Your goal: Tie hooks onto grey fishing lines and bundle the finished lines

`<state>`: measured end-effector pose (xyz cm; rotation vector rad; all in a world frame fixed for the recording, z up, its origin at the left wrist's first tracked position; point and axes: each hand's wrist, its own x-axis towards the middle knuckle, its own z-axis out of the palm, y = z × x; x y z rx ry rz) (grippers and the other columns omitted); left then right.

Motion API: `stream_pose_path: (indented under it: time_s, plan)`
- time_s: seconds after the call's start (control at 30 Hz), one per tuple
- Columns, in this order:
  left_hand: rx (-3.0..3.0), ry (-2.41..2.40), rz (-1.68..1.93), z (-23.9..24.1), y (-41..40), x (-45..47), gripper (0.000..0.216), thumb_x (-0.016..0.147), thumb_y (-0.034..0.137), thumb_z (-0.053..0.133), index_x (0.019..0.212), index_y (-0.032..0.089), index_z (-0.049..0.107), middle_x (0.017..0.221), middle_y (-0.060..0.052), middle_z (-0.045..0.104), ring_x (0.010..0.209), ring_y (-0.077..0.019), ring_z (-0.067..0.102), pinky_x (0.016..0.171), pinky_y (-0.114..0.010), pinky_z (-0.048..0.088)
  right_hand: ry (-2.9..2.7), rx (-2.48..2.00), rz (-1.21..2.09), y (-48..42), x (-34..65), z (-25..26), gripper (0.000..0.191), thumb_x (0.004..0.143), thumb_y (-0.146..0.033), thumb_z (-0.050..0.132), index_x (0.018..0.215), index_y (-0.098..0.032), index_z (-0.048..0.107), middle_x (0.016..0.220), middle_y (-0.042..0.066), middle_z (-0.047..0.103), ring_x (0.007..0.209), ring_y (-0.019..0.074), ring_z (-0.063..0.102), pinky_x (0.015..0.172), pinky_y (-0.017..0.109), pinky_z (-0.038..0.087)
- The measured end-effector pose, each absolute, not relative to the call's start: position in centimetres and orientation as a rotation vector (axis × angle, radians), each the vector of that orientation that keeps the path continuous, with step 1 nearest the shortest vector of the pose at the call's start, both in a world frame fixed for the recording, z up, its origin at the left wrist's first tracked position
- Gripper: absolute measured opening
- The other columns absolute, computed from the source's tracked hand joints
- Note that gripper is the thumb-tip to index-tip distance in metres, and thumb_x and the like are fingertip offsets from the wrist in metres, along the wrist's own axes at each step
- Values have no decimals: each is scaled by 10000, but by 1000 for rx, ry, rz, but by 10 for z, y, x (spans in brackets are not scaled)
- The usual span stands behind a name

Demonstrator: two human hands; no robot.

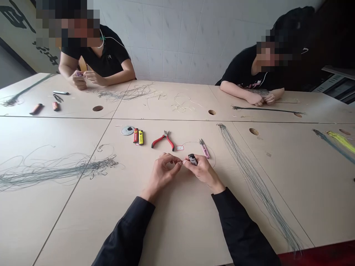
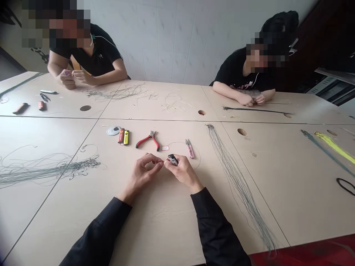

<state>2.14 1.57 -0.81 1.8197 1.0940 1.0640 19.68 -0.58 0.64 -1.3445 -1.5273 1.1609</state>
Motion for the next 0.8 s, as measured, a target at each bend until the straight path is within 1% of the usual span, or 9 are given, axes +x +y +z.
stream_pose_path:
  time_s: [0.1,0.17,0.27,0.33,0.4,0.5,0.57,0.7,0.8]
  plan:
    - [1806,1109,1064,-8,16,22,110,852,256,641,764,195,664,764,7,677,747,-149,597,785,-310,447,-1502,-1339,1191,-7,197,5,263,902,-382,583,745,-170,576,643,-39,384,597,112,343,561,248,286]
    - [1793,1114,1066,-8,16,22,101,852,243,634,768,196,665,771,8,676,750,-147,592,778,-304,442,-1471,-1330,1208,-7,197,1,313,919,-420,565,728,-173,561,621,-48,332,567,105,306,537,247,265]
    - [1776,1120,1077,-9,16,22,89,845,227,633,767,199,666,757,10,664,744,-144,580,757,-296,437,-1408,-1324,1240,-7,198,-3,374,938,-494,522,759,-172,581,604,-58,275,525,99,270,499,249,232]
    - [1785,1121,1084,-9,17,23,90,843,228,633,762,196,656,746,13,657,733,-142,577,753,-297,435,-1398,-1331,1246,-7,198,-3,370,929,-503,533,784,-168,593,605,-59,277,518,96,266,491,247,228]
    - [1808,1115,1083,-9,17,24,99,847,232,630,757,193,643,745,13,658,729,-142,578,760,-302,436,-1411,-1357,1238,-7,197,-1,334,914,-473,563,775,-169,583,606,-61,286,526,95,261,496,245,233]
    - [1839,1107,1075,-9,16,24,102,846,232,630,752,192,633,749,9,660,735,-146,578,766,-308,439,-1438,-1391,1194,-7,195,4,280,896,-413,588,759,-170,564,624,-53,334,567,101,298,526,243,265]
    - [1850,1107,1064,-8,16,24,100,845,230,632,752,194,635,750,7,661,739,-149,578,764,-310,441,-1452,-1390,1177,-7,194,5,277,891,-393,585,730,-172,537,638,-46,352,591,106,316,543,243,278]
    - [1881,1088,1048,-7,15,23,105,860,240,627,765,200,646,763,6,674,751,-151,590,779,-317,445,-1434,-1399,1219,-7,195,2,297,898,-396,572,707,-184,489,622,-55,317,567,102,279,517,243,253]
    - [1879,1065,1041,-6,15,22,96,859,239,633,772,202,650,776,7,681,762,-151,603,789,-317,450,-1413,-1400,1242,-8,195,-2,295,902,-410,574,725,-187,498,616,-57,321,553,100,275,503,239,244]
